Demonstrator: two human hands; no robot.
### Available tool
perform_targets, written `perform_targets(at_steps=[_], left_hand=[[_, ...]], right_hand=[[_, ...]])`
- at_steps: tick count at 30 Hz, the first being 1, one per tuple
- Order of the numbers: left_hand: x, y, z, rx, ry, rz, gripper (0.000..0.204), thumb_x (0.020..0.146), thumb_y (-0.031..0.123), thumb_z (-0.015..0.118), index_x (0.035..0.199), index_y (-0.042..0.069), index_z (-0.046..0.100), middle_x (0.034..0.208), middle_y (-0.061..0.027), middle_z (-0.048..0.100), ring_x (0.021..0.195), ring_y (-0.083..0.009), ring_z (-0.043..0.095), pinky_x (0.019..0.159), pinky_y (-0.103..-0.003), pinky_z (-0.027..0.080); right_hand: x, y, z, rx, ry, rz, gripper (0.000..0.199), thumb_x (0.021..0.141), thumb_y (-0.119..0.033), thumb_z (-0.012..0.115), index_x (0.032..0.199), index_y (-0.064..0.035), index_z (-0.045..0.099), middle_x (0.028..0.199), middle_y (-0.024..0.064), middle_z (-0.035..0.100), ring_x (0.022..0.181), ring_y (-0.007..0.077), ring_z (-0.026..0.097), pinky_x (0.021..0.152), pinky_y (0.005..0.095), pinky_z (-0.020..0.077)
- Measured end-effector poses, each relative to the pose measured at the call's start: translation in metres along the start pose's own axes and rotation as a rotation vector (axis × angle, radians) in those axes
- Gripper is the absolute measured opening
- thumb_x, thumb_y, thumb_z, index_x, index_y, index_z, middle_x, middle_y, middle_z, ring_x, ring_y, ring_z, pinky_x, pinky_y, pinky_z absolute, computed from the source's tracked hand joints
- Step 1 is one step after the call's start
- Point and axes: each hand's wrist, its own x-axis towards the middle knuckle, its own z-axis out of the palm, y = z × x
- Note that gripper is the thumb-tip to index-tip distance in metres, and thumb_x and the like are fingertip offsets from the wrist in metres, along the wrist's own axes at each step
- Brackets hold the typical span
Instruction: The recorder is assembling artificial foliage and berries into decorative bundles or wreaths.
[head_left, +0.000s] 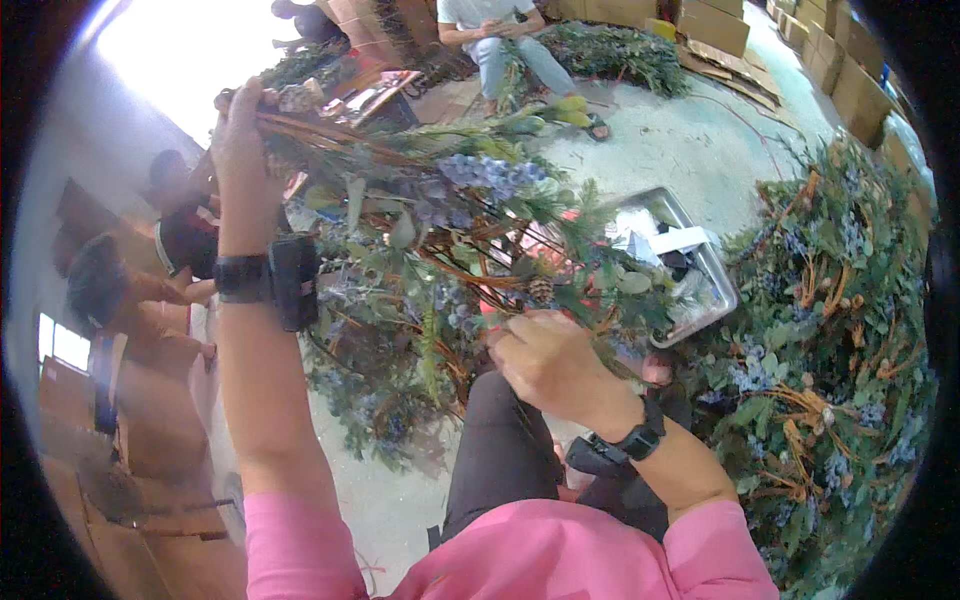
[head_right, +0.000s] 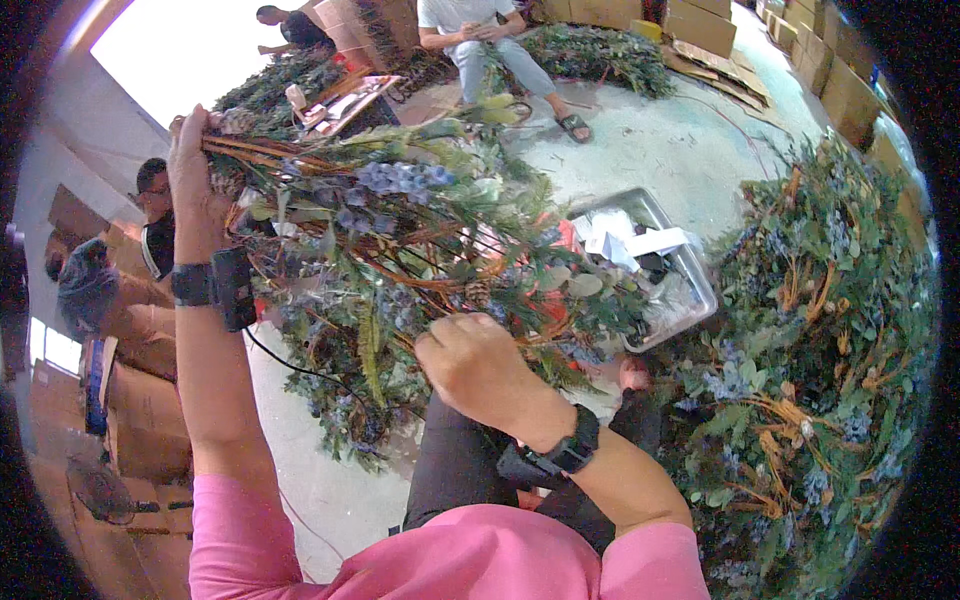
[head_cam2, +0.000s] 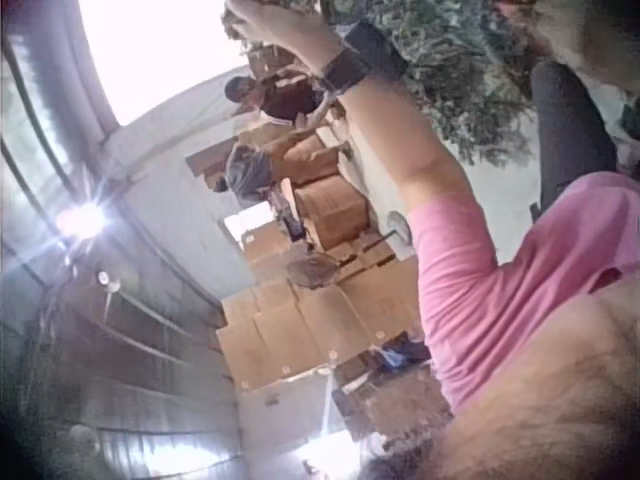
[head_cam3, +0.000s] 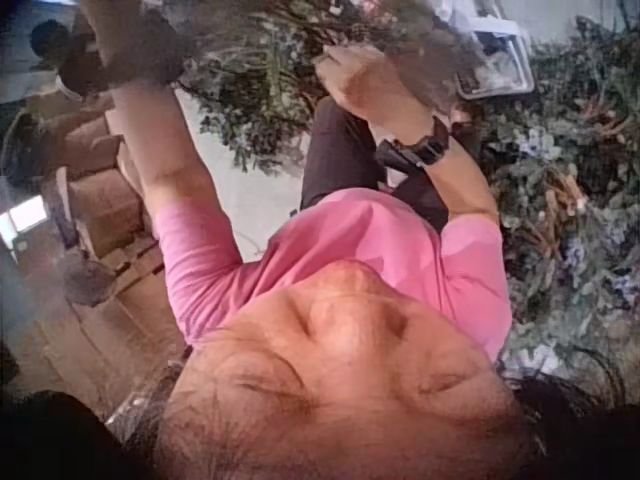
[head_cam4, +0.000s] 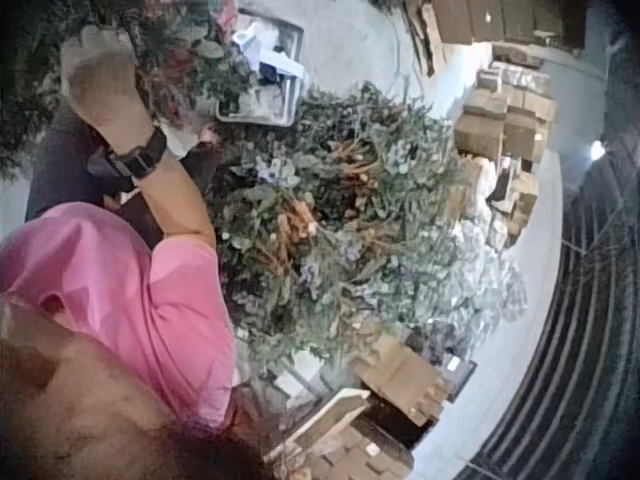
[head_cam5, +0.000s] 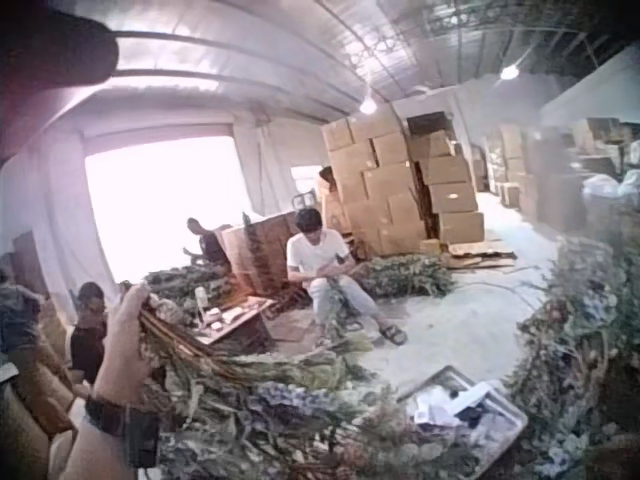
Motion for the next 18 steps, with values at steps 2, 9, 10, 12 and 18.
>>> perform_targets(at_steps=[2, 9, 10, 12, 18], left_hand=[[-0.006, 0.013, 0.009, -0.283, 0.063, -0.228, 0.018, 0.084, 0.024, 0.057, 0.084, 0.007, 0.054, 0.078, -0.0025, 0.055, 0.069, -0.0126, 0.055, 0.060, -0.027, 0.046], [-0.015, 0.023, 0.010, -0.346, 0.042, -0.226, 0.020, 0.083, 0.026, 0.058, 0.087, 0.006, 0.055, 0.078, -0.0021, 0.057, 0.071, -0.0101, 0.051, 0.063, -0.025, 0.040], [-0.016, 0.028, 0.011, -0.277, 0.046, -0.214, 0.021, 0.084, 0.026, 0.058, 0.089, 0.006, 0.055, 0.079, -0.0018, 0.057, 0.073, -0.0093, 0.050, 0.066, -0.025, 0.039], [-0.019, 0.036, 0.016, -0.288, 0.031, -0.190, 0.021, 0.084, 0.026, 0.058, 0.089, 0.006, 0.055, 0.079, -0.0014, 0.057, 0.073, -0.0092, 0.050, 0.066, -0.025, 0.038], [-0.030, 0.060, 0.036, -0.279, 0.020, -0.132, 0.018, 0.083, 0.023, 0.059, 0.087, 0.005, 0.056, 0.074, -0.0003, 0.057, 0.068, -0.0081, 0.048, 0.063, -0.023, 0.037]], right_hand=[[0.003, 0.004, -0.009, 0.004, 0.028, -0.016, 0.011, 0.068, -0.007, 0.059, 0.078, -0.0049, 0.055, 0.071, 0.0066, 0.051, 0.067, 0.0238, 0.054, 0.059, 0.0341, 0.0441], [0.071, 0.004, -0.078, 0.031, 0.414, -0.020, 0.011, 0.074, -0.002, 0.057, 0.085, -0.0027, 0.056, 0.078, 0.0122, 0.055, 0.071, 0.0290, 0.054, 0.065, 0.0372, 0.0454], [0.086, 0.006, -0.087, 0.019, 0.415, -0.027, 0.011, 0.074, -0.002, 0.057, 0.085, -0.0027, 0.056, 0.078, 0.0122, 0.055, 0.071, 0.0290, 0.054, 0.065, 0.0372, 0.0454], [0.118, 0.014, -0.101, -0.068, 0.443, -0.224, 0.010, 0.075, -0.006, 0.058, 0.085, -0.0020, 0.058, 0.080, 0.0133, 0.056, 0.079, 0.0301, 0.055, 0.070, 0.0394, 0.0450], [0.149, 0.033, -0.096, 0.014, -0.066, -0.054, 0.013, 0.074, -0.010, 0.058, 0.079, 0.0015, 0.055, 0.076, 0.0159, 0.058, 0.075, 0.0324, 0.056, 0.067, 0.0371, 0.0439]])
